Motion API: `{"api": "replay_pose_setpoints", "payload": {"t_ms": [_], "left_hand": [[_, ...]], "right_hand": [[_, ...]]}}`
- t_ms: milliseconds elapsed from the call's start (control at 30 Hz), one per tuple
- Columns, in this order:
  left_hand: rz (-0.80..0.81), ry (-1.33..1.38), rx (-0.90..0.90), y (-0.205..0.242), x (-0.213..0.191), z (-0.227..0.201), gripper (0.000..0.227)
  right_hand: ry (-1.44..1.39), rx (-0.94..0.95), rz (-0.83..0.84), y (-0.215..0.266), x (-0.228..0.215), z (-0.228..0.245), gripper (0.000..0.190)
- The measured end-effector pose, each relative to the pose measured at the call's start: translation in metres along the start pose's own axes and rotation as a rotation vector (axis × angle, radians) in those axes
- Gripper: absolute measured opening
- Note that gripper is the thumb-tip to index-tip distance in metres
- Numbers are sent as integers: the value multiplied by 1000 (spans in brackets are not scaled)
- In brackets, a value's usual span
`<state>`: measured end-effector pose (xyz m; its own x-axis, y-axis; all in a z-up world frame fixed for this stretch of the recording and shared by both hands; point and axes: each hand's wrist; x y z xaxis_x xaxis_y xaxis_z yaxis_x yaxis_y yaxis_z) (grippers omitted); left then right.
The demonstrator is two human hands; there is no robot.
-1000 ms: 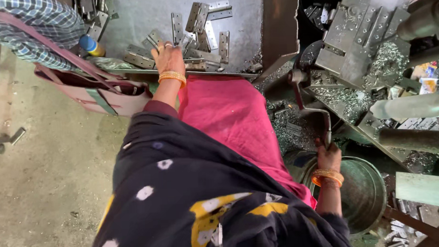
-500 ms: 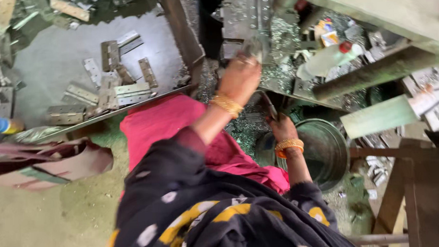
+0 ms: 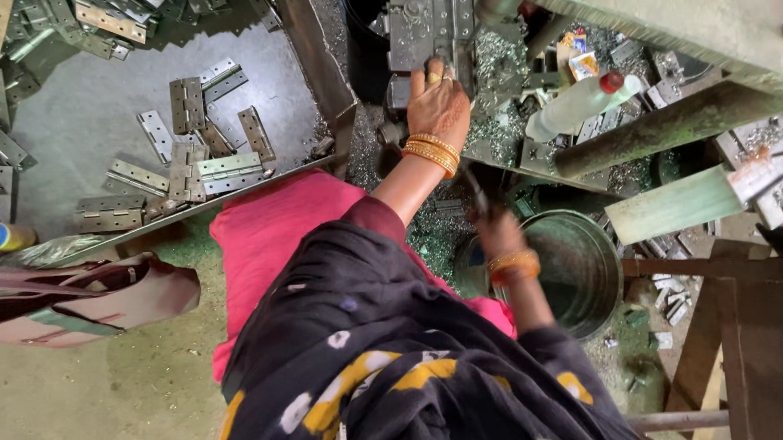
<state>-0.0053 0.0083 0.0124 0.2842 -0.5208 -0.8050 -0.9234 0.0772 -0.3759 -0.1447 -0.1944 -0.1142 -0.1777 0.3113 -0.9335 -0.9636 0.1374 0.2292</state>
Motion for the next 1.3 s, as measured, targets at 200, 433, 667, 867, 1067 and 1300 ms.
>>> {"api": "replay_pose_setpoints", "payload": {"t_ms": [200, 433, 667, 867, 1067, 1300], "left_hand": [[131, -27, -13, 0, -2, 2, 20], [80, -23, -135, -12, 11, 2, 24], [434, -231, -62, -41, 2, 16, 30], [-35, -200, -10, -38, 2, 17, 37], [374, -175, -136, -47, 3, 11, 31], [296, -141, -122, -61, -15, 22, 31]], "right_hand": [[-2, -129, 22, -20, 6, -12, 47], [-81, -9, 20, 0, 7, -12, 41], [-41, -109, 65, -18, 2, -19, 41], [-76, -69, -77, -16, 21, -25, 37], [-72, -124, 77, -15, 5, -30, 39], [-8, -116, -105, -4, 24, 0, 44]]}}
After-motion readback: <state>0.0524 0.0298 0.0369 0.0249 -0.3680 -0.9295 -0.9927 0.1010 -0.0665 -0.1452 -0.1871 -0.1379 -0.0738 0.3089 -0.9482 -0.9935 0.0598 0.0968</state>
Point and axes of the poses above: each hand's wrist, its own y-axis away from the middle knuckle, its own x-axis out of the palm, z = x × y, and after that the axes turned 15 degrees about y, right-handed
